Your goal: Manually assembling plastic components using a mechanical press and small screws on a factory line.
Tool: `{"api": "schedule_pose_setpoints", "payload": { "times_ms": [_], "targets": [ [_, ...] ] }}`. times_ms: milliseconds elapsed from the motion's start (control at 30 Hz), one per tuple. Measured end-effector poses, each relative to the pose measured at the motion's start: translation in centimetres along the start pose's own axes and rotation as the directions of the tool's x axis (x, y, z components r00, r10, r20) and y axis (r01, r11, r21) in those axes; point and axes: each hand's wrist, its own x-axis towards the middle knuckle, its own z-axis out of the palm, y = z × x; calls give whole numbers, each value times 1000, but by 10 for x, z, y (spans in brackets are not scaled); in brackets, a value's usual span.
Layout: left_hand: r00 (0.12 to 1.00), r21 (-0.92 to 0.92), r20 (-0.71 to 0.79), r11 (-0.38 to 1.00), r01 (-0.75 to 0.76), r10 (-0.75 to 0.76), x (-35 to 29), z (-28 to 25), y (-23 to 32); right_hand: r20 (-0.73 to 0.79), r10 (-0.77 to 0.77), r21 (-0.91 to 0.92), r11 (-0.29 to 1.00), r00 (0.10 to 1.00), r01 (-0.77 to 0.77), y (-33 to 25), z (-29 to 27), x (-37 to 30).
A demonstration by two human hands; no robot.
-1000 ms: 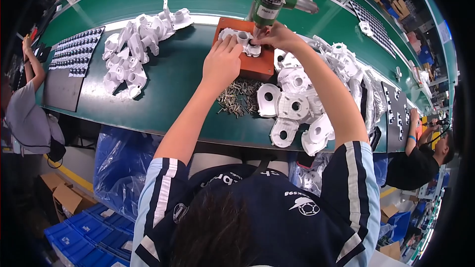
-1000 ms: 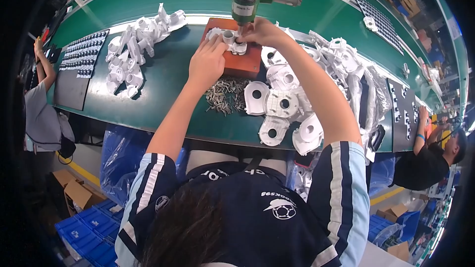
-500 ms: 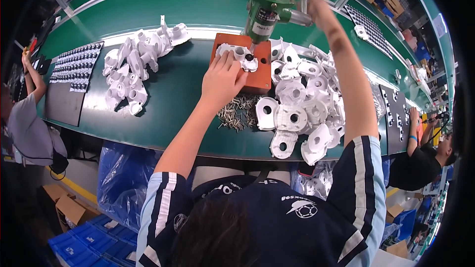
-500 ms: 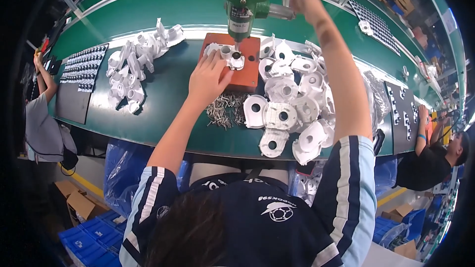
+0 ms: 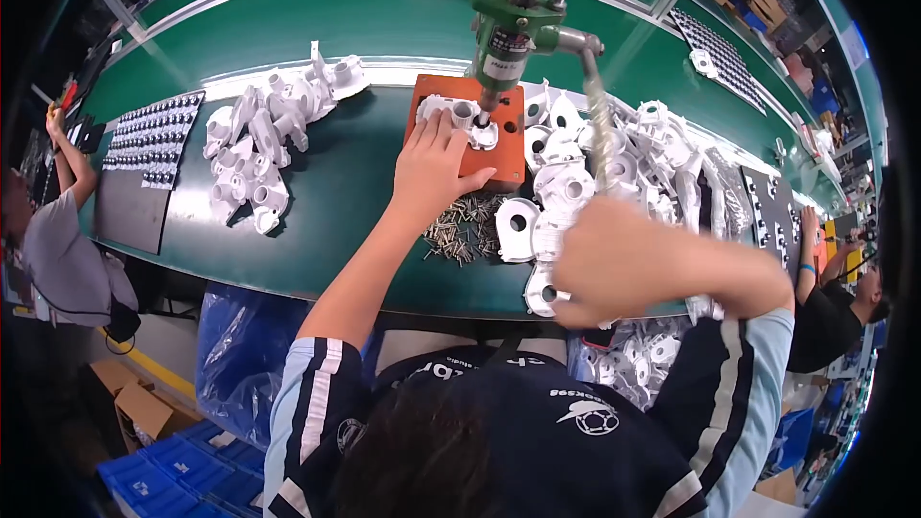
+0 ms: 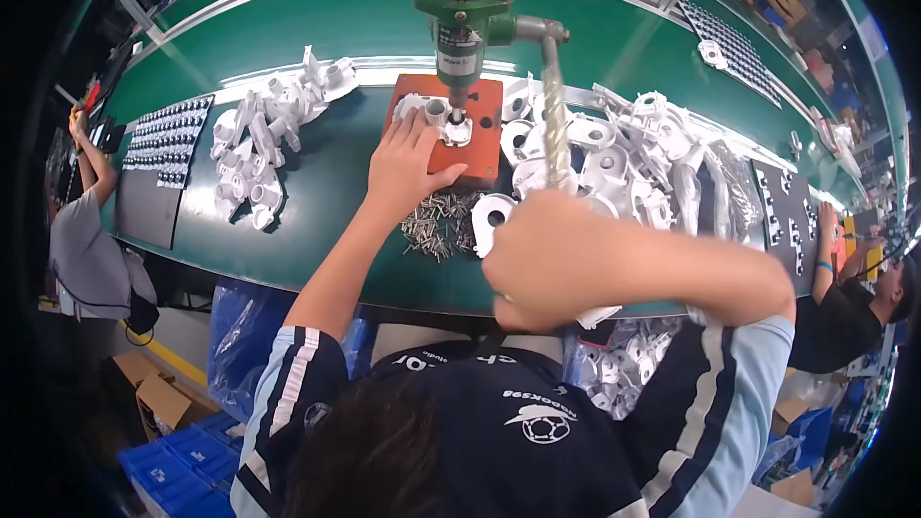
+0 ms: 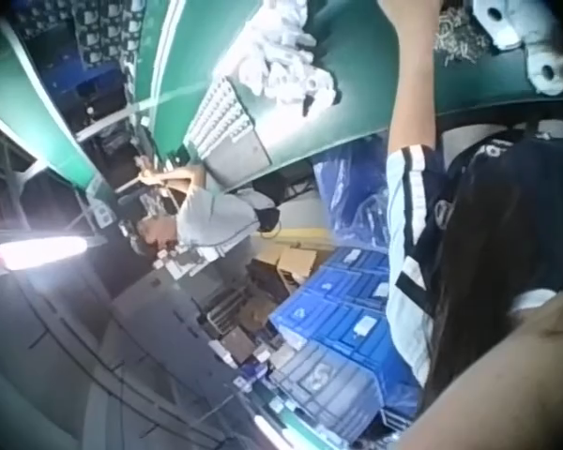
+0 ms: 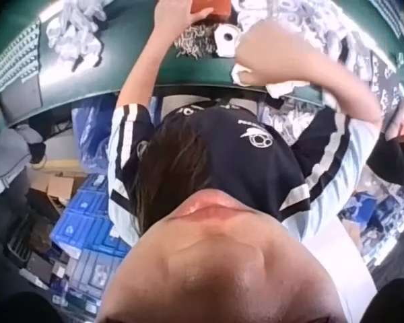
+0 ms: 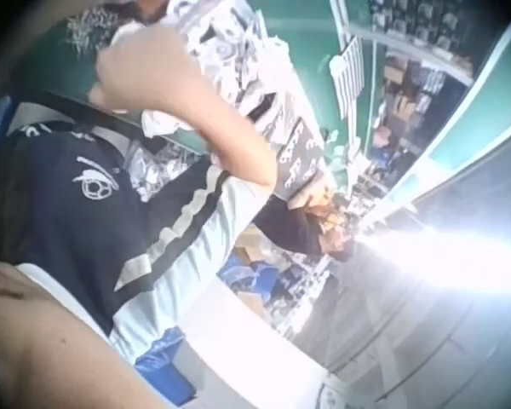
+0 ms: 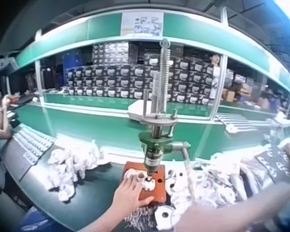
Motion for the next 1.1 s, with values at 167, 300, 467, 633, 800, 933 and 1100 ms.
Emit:
{"api": "schedule_pose_setpoints", "payload": {
  "times_ms": [167, 300, 467, 633, 800, 933, 1100],
  "targets": [
    [994, -103, 14, 988, 111, -110, 15, -9, 7, -476, 79, 548, 806, 876, 225, 38, 24, -11],
    [961, -112, 234, 978, 176, -146, 38, 2, -29, -751, 540, 636, 439, 380, 634, 107, -5, -22],
    [907, -226, 422, 969, 105, 0, 65, -11, -40, -478, 823, 519, -16, 306, 855, 209, 14, 27],
    [836, 109, 541, 993, 41, -94, 96, -50, -44, -505, 761, 820, 275, 408, 502, 237, 123, 26],
    [906, 18, 232, 933, 360, -355, 105, -8, -106, 70, 786, 824, 301, 614, -480, 171, 164, 17],
    [968, 311, -231, 935, 168, -97, 95, 12, -103, -242, 790, 620, 572, 563, -537, 179, 207, 24],
    [890, 29, 157, 903, 429, -428, 52, -62, -107, -213, 837, 644, 509, 504, -572, 172, 190, 23]
  ]
}}
